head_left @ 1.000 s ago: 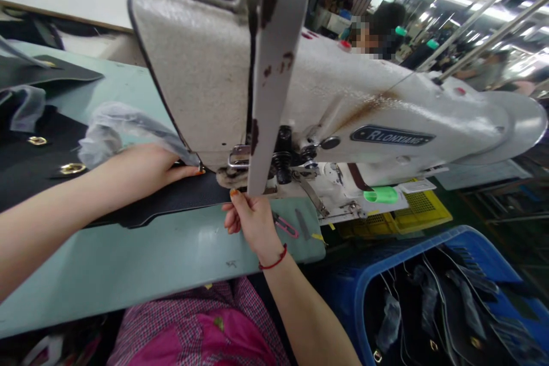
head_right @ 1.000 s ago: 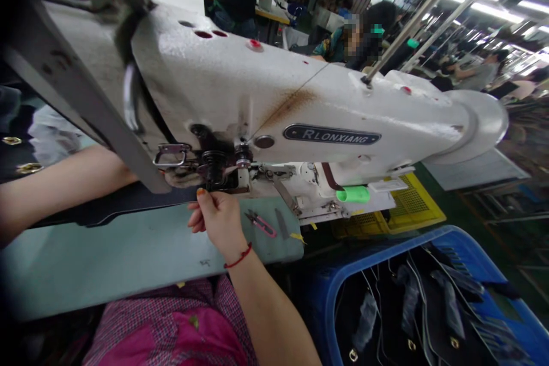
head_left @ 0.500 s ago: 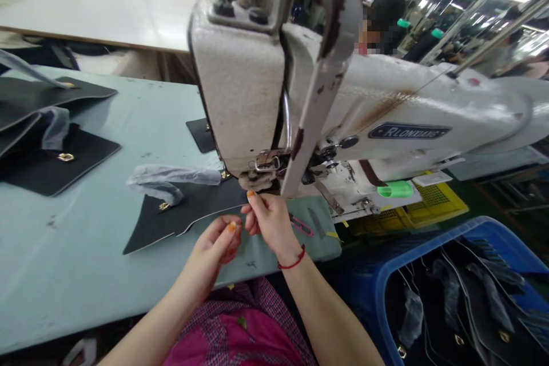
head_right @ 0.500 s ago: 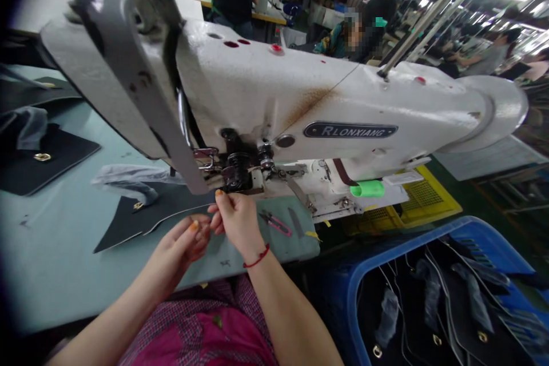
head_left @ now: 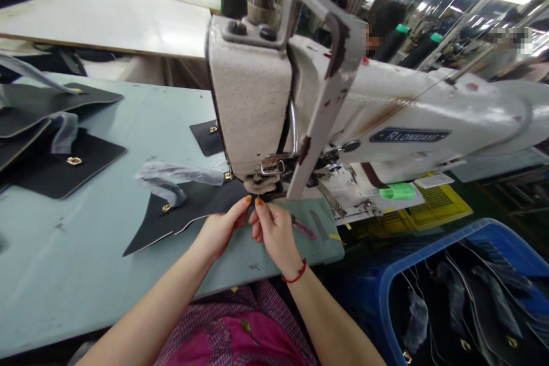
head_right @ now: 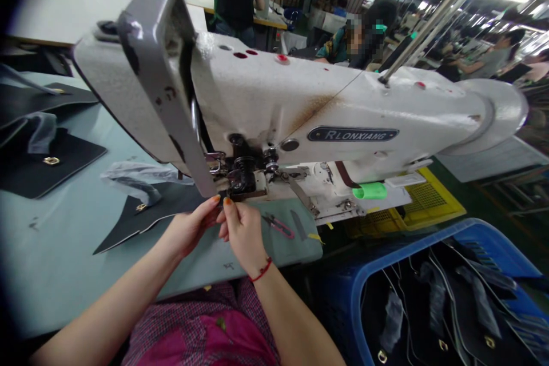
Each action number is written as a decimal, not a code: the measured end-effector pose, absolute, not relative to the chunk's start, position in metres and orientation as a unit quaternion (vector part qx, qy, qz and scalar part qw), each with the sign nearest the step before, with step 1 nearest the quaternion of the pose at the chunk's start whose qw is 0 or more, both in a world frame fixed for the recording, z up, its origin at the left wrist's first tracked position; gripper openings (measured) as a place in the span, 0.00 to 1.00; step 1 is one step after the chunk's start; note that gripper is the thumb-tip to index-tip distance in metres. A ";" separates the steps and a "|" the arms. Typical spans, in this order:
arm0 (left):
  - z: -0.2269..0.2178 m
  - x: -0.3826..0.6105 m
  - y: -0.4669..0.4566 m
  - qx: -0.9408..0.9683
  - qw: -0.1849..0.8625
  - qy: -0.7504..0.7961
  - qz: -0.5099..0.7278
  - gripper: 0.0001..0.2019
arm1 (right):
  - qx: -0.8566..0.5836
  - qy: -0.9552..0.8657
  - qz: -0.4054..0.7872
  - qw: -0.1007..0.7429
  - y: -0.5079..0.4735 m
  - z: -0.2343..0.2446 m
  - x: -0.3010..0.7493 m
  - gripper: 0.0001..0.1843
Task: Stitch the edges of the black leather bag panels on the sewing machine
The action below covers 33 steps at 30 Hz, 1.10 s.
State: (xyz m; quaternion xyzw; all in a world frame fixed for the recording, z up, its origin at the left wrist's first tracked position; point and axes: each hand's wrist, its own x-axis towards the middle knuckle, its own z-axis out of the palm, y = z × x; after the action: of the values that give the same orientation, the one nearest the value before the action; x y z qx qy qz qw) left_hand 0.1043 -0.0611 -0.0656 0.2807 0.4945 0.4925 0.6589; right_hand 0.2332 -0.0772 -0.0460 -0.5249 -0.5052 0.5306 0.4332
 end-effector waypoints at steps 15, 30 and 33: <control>-0.055 0.109 -0.053 0.299 0.669 0.466 0.495 0.21 | -0.579 -0.665 0.361 0.305 -0.125 -0.118 0.255 0.30; -0.058 0.108 -0.040 0.282 0.678 0.451 0.507 0.21 | -0.568 -0.687 0.345 0.294 -0.125 -0.120 0.256 0.31; -0.058 0.110 -0.040 0.279 0.671 0.457 0.513 0.20 | -0.565 -0.688 0.343 0.299 -0.126 -0.121 0.256 0.31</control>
State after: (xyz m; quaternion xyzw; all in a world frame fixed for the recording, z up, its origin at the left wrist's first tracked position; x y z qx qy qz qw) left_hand 0.1095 -0.0400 -0.0583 0.2792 0.4572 0.5126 0.6710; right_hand 0.2562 -0.1258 -0.1214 -0.5654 -0.6883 0.3426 0.2985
